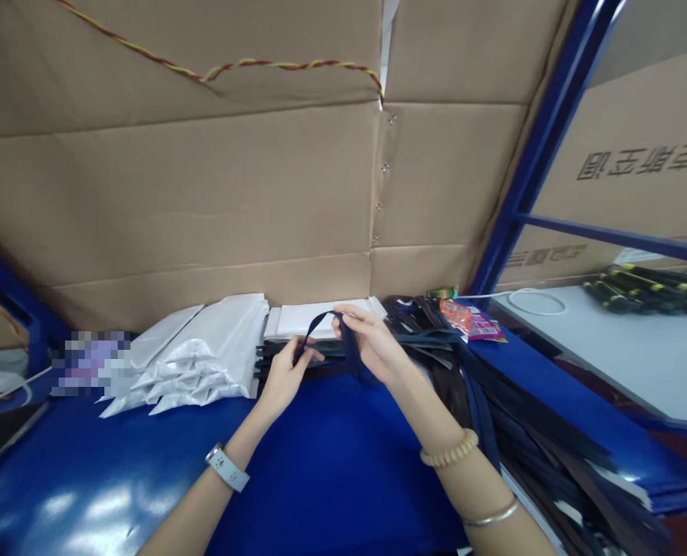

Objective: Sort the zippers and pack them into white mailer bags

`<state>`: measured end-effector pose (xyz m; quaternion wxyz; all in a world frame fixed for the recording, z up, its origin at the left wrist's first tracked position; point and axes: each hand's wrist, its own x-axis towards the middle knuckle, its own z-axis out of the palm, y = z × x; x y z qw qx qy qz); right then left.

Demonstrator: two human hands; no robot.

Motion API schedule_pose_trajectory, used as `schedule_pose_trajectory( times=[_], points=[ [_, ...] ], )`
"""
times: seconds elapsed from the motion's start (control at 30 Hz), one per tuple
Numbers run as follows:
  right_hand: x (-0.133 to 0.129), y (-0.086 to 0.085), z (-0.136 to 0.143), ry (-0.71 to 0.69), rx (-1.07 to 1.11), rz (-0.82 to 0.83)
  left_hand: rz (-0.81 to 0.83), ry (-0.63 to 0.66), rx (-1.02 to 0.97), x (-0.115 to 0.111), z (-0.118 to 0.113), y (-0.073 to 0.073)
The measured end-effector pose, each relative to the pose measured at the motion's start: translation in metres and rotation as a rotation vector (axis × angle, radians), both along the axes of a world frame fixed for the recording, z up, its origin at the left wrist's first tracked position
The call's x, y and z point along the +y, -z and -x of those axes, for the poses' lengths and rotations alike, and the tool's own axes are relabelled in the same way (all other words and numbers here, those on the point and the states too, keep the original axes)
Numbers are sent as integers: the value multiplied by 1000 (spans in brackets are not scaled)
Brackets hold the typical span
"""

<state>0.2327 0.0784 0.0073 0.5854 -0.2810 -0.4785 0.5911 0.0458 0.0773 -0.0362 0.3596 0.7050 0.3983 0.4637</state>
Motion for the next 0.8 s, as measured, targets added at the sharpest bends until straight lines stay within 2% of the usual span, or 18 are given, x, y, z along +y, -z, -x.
schedule_pose_trajectory(
  times=[0.13,0.23,0.3,0.33,0.43,0.47,0.53,0.6,0.7,0.8],
  points=[
    [13,9,-16,110,52,58,199,124,-159,-2,-1,-5],
    [20,19,-23,176,-104,90,253,134,-197,-2,2,-9],
    [21,24,-23,289,-345,65,251,75,-150,-1,5,-9],
    [21,26,-21,393,-505,26,241,35,-111,0,7,-8],
    [13,24,-10,744,-984,-212,189,-62,36,5,11,-2],
    [9,22,-4,791,-1102,-314,159,-86,91,6,12,0],
    [0,17,8,710,-1256,-502,78,-128,207,7,13,2],
    [-8,16,19,510,-1313,-614,-2,-141,304,7,12,1],
    [-12,22,30,288,-1265,-594,-60,-112,388,6,10,0],
    [-10,30,32,189,-1175,-485,-72,-122,430,5,9,2]
  ],
)
